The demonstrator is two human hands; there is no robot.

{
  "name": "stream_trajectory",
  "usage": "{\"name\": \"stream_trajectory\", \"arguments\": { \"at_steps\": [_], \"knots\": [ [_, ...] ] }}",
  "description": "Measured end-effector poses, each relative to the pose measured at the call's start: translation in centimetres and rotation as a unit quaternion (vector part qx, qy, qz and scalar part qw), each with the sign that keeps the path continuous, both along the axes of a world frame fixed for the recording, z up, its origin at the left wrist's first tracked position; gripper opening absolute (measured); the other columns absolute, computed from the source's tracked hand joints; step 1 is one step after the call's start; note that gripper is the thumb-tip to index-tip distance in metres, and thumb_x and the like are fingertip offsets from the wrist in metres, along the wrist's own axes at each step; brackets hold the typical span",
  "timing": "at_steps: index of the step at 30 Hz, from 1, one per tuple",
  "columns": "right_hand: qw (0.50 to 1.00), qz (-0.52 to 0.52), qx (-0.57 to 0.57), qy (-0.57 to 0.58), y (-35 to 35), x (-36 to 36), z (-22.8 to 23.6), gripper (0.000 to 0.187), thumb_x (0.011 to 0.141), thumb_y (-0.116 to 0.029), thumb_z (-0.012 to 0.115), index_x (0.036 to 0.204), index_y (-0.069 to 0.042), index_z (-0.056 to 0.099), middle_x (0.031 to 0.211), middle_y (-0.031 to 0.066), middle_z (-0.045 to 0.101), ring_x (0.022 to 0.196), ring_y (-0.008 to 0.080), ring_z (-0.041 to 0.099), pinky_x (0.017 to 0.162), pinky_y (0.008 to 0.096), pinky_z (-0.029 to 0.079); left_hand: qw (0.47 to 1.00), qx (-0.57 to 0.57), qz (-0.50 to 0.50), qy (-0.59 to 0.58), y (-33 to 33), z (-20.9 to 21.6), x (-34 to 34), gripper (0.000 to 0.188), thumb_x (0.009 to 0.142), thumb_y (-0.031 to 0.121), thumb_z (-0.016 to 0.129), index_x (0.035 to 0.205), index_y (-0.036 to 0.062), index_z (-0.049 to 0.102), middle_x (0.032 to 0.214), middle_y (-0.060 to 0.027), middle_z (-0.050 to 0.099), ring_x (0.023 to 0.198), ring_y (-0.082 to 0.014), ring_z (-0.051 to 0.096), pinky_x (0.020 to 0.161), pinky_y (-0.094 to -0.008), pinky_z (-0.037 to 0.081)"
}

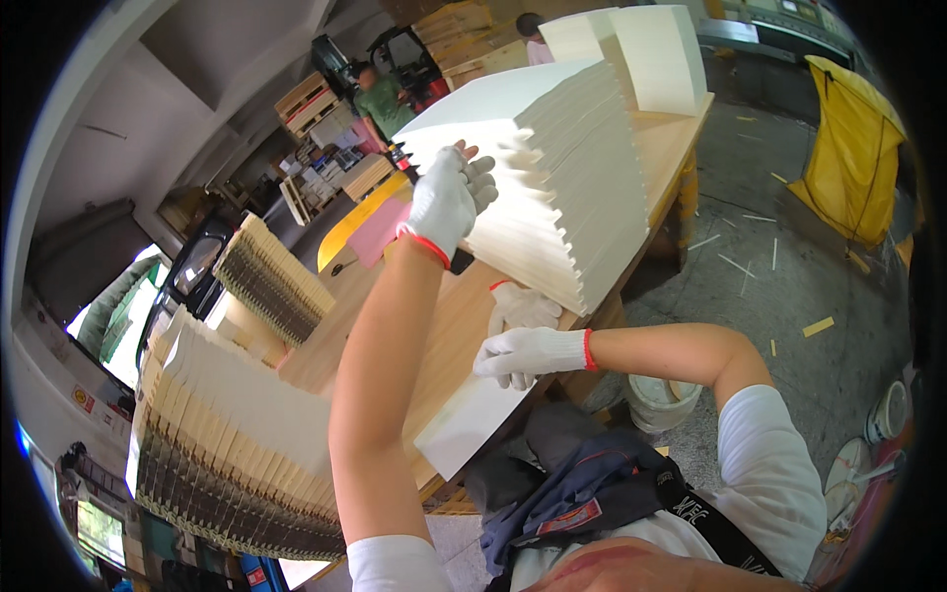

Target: The person places a book cover onto a stack of pages, aligns them, and presses the spine to secure the binding. They then lift the assembled book and place it onto a larger stack of finished books on the table.

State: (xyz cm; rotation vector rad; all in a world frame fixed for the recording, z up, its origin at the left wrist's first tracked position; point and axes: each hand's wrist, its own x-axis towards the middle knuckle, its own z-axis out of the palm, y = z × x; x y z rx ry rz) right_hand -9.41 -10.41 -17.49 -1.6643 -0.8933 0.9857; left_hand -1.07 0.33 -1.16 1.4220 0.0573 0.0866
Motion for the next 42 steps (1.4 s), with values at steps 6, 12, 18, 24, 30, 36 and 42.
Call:
{"name": "stream_trajectory", "arguments": {
  "at_steps": [6,12,18,24,30,36,42],
  "knots": [
    [0.995,-0.026,0.062,0.071,-3.8,2.5,-3.7,0.042,0.099,-0.041,0.058,0.117,-0.004,0.059,0.087,0.0070,0.063,0.067,0.0132,0.059,0.058,0.0252,0.048,0.994,-0.065,0.031,0.079,-1.1,2.7,3.7,0.027,0.102,0.032,0.044,0.097,0.0081,0.054,0.081,-0.0066,0.062,0.062,-0.0191,0.055,0.049,-0.0329,0.047],
    [0.984,-0.027,0.100,0.142,-6.3,3.8,-7.4,0.039,0.099,-0.039,0.058,0.116,-0.005,0.062,0.089,0.0079,0.065,0.070,0.0141,0.061,0.060,0.0265,0.049,0.976,-0.204,-0.019,0.072,-1.2,5.9,5.1,0.046,0.102,0.042,0.043,0.107,-0.0026,0.051,0.096,-0.0155,0.062,0.077,-0.0259,0.065,0.063,-0.0337,0.060],
    [0.984,-0.026,0.074,0.162,-7.6,2.9,-9.3,0.039,0.099,-0.042,0.059,0.116,-0.008,0.064,0.091,0.0064,0.065,0.073,0.0140,0.062,0.065,0.0277,0.052,0.990,-0.133,0.023,0.034,-2.7,6.4,8.1,0.043,0.102,0.036,0.045,0.109,-0.0062,0.048,0.105,-0.0231,0.063,0.076,-0.0235,0.070,0.059,-0.0258,0.063],
    [0.977,-0.022,0.077,0.195,-7.2,2.6,-9.9,0.038,0.099,-0.041,0.059,0.116,-0.007,0.064,0.089,0.0055,0.063,0.073,0.0121,0.059,0.067,0.0265,0.050,0.989,-0.135,0.043,-0.043,0.2,4.9,11.8,0.015,0.093,0.004,0.047,0.101,-0.0063,0.052,0.091,-0.0208,0.065,0.062,-0.0217,0.066,0.051,-0.0256,0.060],
    [0.977,-0.062,0.089,0.181,-7.0,2.9,-8.3,0.028,0.102,-0.032,0.057,0.111,-0.007,0.064,0.082,0.0018,0.063,0.065,0.0078,0.057,0.060,0.0235,0.049,0.959,-0.216,-0.171,-0.063,12.1,0.6,5.1,0.033,0.103,0.017,0.048,0.120,-0.0111,0.054,0.115,-0.0283,0.066,0.071,-0.0143,0.070,0.055,-0.0150,0.059],
    [0.947,-0.122,0.194,0.226,0.7,10.0,-7.8,0.040,0.103,-0.042,0.050,0.123,-0.009,0.053,0.088,0.0077,0.071,0.066,0.0141,0.065,0.050,0.0250,0.050,0.977,-0.079,0.182,-0.080,20.3,-8.5,-11.3,0.040,0.102,0.029,0.053,0.122,-0.0054,0.056,0.082,-0.0051,0.063,0.060,-0.0069,0.054,0.048,-0.0177,0.045],
    [0.952,-0.010,0.165,0.258,5.2,13.3,-6.1,0.069,0.098,-0.060,0.045,0.141,-0.007,0.053,0.132,0.0217,0.061,0.100,0.0288,0.068,0.071,0.0362,0.054,0.966,0.030,0.244,0.084,22.2,-17.4,-20.5,0.050,0.097,0.011,0.048,0.146,0.0005,0.043,0.130,-0.0162,0.062,0.110,-0.0266,0.067,0.090,-0.0363,0.057]
  ]
}}
